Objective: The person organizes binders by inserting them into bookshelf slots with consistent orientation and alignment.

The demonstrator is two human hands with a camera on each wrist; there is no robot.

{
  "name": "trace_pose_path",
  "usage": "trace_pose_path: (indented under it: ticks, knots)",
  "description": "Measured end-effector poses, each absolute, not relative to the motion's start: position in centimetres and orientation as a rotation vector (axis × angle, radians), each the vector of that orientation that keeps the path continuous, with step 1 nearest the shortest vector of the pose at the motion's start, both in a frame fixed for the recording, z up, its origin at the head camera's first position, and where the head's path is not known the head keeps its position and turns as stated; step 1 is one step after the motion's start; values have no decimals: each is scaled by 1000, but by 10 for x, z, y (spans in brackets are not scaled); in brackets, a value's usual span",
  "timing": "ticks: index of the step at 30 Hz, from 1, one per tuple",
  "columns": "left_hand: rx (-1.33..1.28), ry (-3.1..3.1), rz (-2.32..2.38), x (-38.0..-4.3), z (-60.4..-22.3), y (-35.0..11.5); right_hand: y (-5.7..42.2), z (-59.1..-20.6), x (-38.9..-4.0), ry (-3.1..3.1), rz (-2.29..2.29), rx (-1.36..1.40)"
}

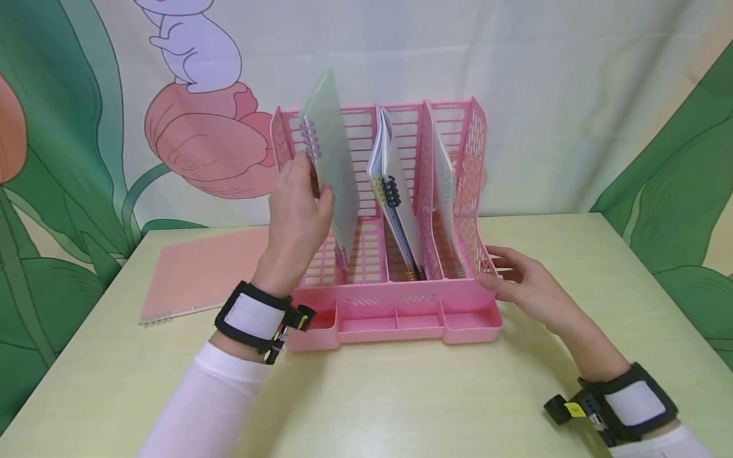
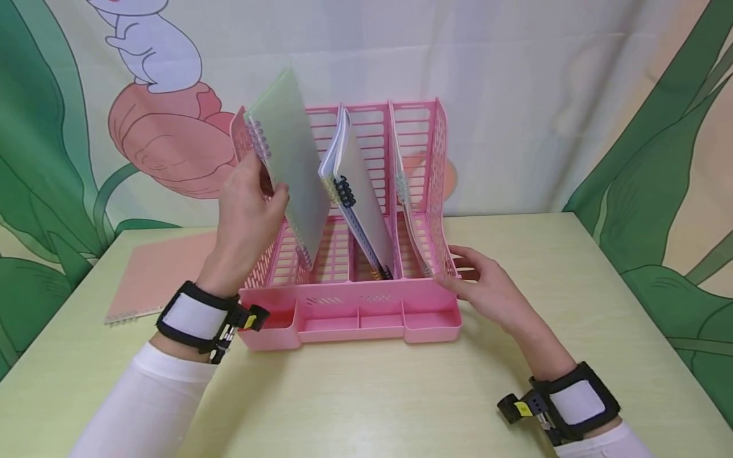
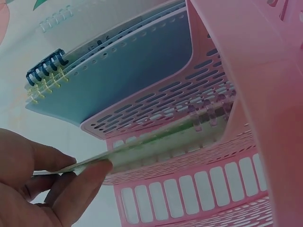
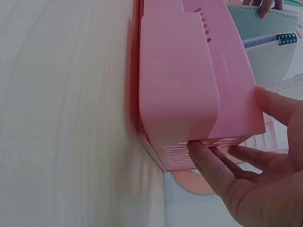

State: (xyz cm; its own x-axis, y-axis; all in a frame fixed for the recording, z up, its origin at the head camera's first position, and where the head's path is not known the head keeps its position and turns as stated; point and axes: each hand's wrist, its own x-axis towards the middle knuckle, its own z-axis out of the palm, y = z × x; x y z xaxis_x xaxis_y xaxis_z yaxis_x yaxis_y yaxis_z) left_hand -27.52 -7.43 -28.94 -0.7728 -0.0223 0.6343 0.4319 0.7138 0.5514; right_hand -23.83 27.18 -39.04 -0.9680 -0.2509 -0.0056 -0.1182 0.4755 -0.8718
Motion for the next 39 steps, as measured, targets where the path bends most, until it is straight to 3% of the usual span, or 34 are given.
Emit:
trace_pose_path:
  ticks: [11, 39]
  knots:
    - [-169, -2339, -835, -277, -291, -73, 268, -389, -238, 2583, -1505, -330]
    - [-222, -2437, -902, -281, -301, -64, 271, -391, -239, 2579, -1518, -332]
